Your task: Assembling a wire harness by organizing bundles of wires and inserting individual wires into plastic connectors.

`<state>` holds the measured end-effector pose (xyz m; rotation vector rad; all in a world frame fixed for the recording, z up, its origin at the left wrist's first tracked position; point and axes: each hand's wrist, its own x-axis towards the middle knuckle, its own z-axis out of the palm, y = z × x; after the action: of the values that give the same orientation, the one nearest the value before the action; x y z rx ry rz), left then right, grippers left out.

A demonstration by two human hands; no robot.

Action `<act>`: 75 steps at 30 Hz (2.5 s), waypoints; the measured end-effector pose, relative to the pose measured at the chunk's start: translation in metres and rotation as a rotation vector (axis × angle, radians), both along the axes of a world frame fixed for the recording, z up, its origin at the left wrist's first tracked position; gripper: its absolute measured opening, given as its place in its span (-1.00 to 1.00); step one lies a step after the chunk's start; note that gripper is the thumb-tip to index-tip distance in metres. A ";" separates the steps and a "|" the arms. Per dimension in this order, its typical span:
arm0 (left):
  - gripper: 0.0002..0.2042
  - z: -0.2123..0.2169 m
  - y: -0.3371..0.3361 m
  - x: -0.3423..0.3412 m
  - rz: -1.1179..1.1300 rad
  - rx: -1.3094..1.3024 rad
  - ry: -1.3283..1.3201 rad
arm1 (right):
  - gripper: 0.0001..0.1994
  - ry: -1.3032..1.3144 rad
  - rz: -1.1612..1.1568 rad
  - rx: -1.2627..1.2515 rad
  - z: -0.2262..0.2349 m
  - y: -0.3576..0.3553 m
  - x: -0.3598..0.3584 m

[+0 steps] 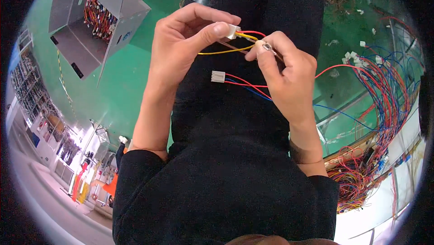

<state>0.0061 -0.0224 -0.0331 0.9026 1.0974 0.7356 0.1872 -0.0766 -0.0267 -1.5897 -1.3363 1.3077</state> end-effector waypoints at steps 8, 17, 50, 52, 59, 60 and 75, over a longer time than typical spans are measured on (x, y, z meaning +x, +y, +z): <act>-0.87 0.005 -0.005 0.007 -0.019 0.077 0.051 | -0.88 -0.123 0.103 0.082 0.000 0.004 0.005; -0.89 -0.001 -0.013 0.013 0.006 -0.005 -0.043 | -0.84 0.085 -0.021 0.045 -0.014 0.000 -0.007; -0.76 0.033 -0.058 -0.016 -0.570 0.610 0.297 | -0.77 0.098 -0.121 -0.214 -0.003 0.011 0.073; -0.76 0.032 -0.056 -0.014 -0.551 0.599 0.255 | -0.85 0.385 -0.198 -0.068 -0.006 0.008 0.074; -0.42 0.027 -0.051 0.001 -0.436 0.308 0.358 | -0.86 0.463 -0.256 -0.101 -0.011 0.010 0.078; -0.43 0.025 -0.049 0.006 -0.425 0.305 0.399 | -0.87 0.449 -0.231 -0.131 -0.012 0.010 0.078; -0.78 0.039 -0.075 0.004 -0.521 0.449 0.646 | -0.72 -0.081 -0.158 -0.223 0.011 0.004 0.062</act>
<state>0.0101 -0.0974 0.0058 1.8126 1.1854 0.2444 0.2488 -0.0731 -0.0161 -1.8767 -1.1161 1.3441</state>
